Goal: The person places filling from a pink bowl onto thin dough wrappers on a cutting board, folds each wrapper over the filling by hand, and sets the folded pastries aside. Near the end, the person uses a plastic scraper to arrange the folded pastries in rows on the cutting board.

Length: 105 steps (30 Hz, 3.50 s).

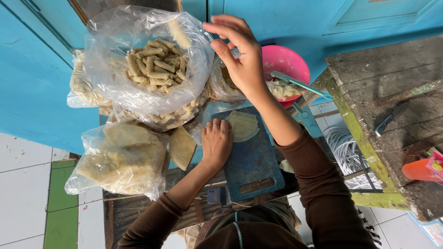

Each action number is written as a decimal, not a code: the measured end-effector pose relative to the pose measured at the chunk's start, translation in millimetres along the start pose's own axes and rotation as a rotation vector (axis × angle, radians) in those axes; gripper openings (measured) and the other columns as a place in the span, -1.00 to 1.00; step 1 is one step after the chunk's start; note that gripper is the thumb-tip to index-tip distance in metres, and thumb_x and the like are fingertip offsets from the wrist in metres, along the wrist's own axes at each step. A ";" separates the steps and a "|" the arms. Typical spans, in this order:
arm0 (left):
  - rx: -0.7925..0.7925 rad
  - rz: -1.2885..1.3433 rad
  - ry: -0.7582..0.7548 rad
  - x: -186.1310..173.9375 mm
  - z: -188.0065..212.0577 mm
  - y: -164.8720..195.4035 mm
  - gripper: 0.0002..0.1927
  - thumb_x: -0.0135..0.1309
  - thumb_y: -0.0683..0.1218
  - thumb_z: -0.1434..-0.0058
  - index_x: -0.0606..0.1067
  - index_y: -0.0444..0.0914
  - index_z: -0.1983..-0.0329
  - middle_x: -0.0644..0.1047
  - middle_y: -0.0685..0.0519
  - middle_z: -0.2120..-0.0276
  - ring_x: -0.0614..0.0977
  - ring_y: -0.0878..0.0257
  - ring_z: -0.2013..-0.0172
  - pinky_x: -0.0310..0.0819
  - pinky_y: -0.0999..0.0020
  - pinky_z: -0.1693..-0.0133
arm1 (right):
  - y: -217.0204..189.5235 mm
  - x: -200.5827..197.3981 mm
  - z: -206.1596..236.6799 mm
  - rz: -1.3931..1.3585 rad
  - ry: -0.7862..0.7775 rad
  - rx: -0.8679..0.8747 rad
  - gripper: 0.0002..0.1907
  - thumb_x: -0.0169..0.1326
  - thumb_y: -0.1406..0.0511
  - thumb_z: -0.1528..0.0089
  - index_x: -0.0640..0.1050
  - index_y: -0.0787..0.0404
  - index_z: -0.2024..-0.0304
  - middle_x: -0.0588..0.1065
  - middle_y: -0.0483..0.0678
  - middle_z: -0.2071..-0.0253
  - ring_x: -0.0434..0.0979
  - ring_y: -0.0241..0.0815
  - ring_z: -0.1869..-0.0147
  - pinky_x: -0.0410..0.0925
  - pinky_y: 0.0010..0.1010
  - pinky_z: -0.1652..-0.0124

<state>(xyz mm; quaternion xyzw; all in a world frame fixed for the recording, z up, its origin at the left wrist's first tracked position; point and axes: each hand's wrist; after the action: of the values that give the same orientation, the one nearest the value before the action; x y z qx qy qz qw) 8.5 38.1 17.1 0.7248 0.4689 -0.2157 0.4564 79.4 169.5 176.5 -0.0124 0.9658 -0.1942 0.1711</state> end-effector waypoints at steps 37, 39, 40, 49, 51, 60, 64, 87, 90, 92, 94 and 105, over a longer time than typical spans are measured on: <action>-0.067 -0.004 -0.114 -8.2 -4.6 -7.9 -0.68 0.30 0.06 -0.07 0.49 -0.17 0.22 0.56 0.02 0.24 0.51 -0.03 0.09 0.26 0.01 0.07 | 41.5 -61.4 103.0 -0.048 -0.151 0.827 -0.80 0.29 0.38 -0.23 0.70 0.27 0.09 0.66 -0.05 0.23 0.60 -0.40 0.22 0.44 -0.56 0.22; -0.071 0.011 -0.113 -8.1 -4.3 -8.4 -0.69 0.30 0.05 -0.08 0.49 -0.16 0.22 0.56 0.02 0.23 0.51 -0.02 0.09 0.27 0.01 0.07 | 39.7 -61.8 104.3 -0.032 -0.145 0.818 -0.80 0.28 0.38 -0.23 0.70 0.27 0.09 0.66 -0.04 0.25 0.59 -0.40 0.24 0.43 -0.55 0.23; -0.074 0.025 -0.114 -8.5 -4.0 -9.1 -0.70 0.30 0.05 -0.08 0.50 -0.16 0.23 0.56 0.02 0.23 0.52 -0.02 0.08 0.28 0.01 0.07 | 38.6 -60.5 105.2 -0.001 -0.141 0.817 -0.80 0.28 0.38 -0.23 0.70 0.26 0.09 0.66 -0.03 0.26 0.58 -0.39 0.26 0.42 -0.54 0.25; -0.066 0.053 -0.112 -9.1 -3.5 -9.7 -0.75 0.30 0.05 -0.09 0.52 -0.12 0.28 0.58 0.04 0.24 0.53 -0.01 0.09 0.30 0.03 0.06 | 35.2 -51.4 110.5 0.238 -0.173 0.672 -0.83 0.30 0.33 -0.23 0.71 0.24 0.14 0.67 0.00 0.24 0.67 -0.29 0.23 0.46 -0.47 0.22; -0.074 0.066 -0.117 -9.7 -3.3 -10.3 -0.73 0.30 0.06 -0.10 0.51 -0.13 0.26 0.58 0.04 0.26 0.53 -0.01 0.10 0.30 0.03 0.06 | 34.7 -50.7 111.4 0.251 -0.178 0.677 -0.83 0.30 0.32 -0.23 0.71 0.25 0.14 0.67 0.01 0.25 0.67 -0.29 0.24 0.45 -0.47 0.23; -0.079 0.035 -0.128 -11.2 -4.2 -11.5 -0.74 0.31 0.09 -0.07 0.52 -0.11 0.34 0.60 0.07 0.28 0.53 0.02 0.11 0.30 0.05 0.06 | 37.2 -49.9 110.5 0.115 -0.132 0.707 -0.80 0.29 0.33 -0.22 0.70 0.26 0.12 0.67 0.01 0.26 0.63 -0.32 0.25 0.44 -0.51 0.23; -0.077 0.025 -0.137 -12.1 -2.8 -10.7 -0.72 0.29 0.08 -0.10 0.52 -0.15 0.29 0.58 0.03 0.27 0.53 0.01 0.12 0.31 0.05 0.06 | 33.4 -49.5 110.9 0.189 -0.145 0.682 -0.81 0.29 0.33 -0.24 0.69 0.27 0.12 0.67 0.03 0.25 0.66 -0.30 0.23 0.45 -0.50 0.21; -0.058 0.143 -0.077 -3.5 -2.2 -9.3 -0.80 0.21 0.00 -0.26 0.47 -0.16 0.20 0.60 0.08 0.28 0.56 0.02 0.14 0.34 0.08 0.08 | 30.9 -94.6 157.3 -0.242 -0.166 1.105 -0.74 0.29 0.33 -0.21 0.69 0.26 0.04 0.55 -0.16 0.44 0.22 -0.52 0.59 0.05 -0.62 0.59; -0.093 0.138 -0.139 0.0 -1.8 -10.2 -0.64 0.26 0.04 -0.15 0.43 -0.16 0.09 0.58 0.08 0.31 0.54 0.01 0.13 0.35 0.07 0.06 | 24.1 -108.7 189.0 -0.250 -0.231 1.145 -0.75 0.28 0.34 -0.21 0.69 0.29 0.07 0.59 -0.17 0.40 0.23 -0.54 0.57 0.08 -0.64 0.57; -0.100 0.133 -0.150 1.9 -0.9 -11.1 -0.51 0.31 0.09 -0.08 0.39 -0.18 0.04 0.56 0.05 0.30 0.54 0.00 0.13 0.33 0.04 0.07 | 21.4 -114.9 207.6 -0.194 -0.272 1.175 -0.76 0.27 0.35 -0.20 0.70 0.29 0.09 0.60 -0.16 0.39 0.25 -0.53 0.57 0.10 -0.63 0.57; -0.111 0.134 -0.168 4.2 0.2 -10.7 -0.40 0.35 0.15 -0.03 0.36 -0.19 0.00 0.54 0.03 0.29 0.54 0.01 0.13 0.32 0.03 0.08 | 20.2 -117.2 222.1 -0.155 -0.300 1.160 -0.79 0.26 0.37 -0.20 0.70 0.29 0.12 0.61 -0.12 0.43 0.45 -0.50 0.50 0.28 -0.61 0.54; -0.096 0.102 -0.155 9.1 4.6 -10.7 -0.26 0.36 0.28 0.01 0.36 -0.22 -0.06 0.52 0.02 0.25 0.53 0.02 0.10 0.30 0.03 0.07 | -5.0 -107.3 225.1 0.415 -0.323 0.220 -0.79 0.28 0.44 -0.14 0.68 0.20 0.15 0.63 -0.09 0.23 0.62 -0.15 0.13 0.47 -0.41 0.16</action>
<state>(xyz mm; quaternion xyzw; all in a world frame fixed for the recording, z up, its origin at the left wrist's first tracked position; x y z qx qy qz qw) 3.9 40.1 3.2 0.7062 0.4042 -0.2248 0.5360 255.7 91.1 18.4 0.1737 0.8809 -0.2543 0.3593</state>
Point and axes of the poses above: each hand's wrist, its own z-axis away from the middle knuckle, its own x-axis out of the palm, y = z × x
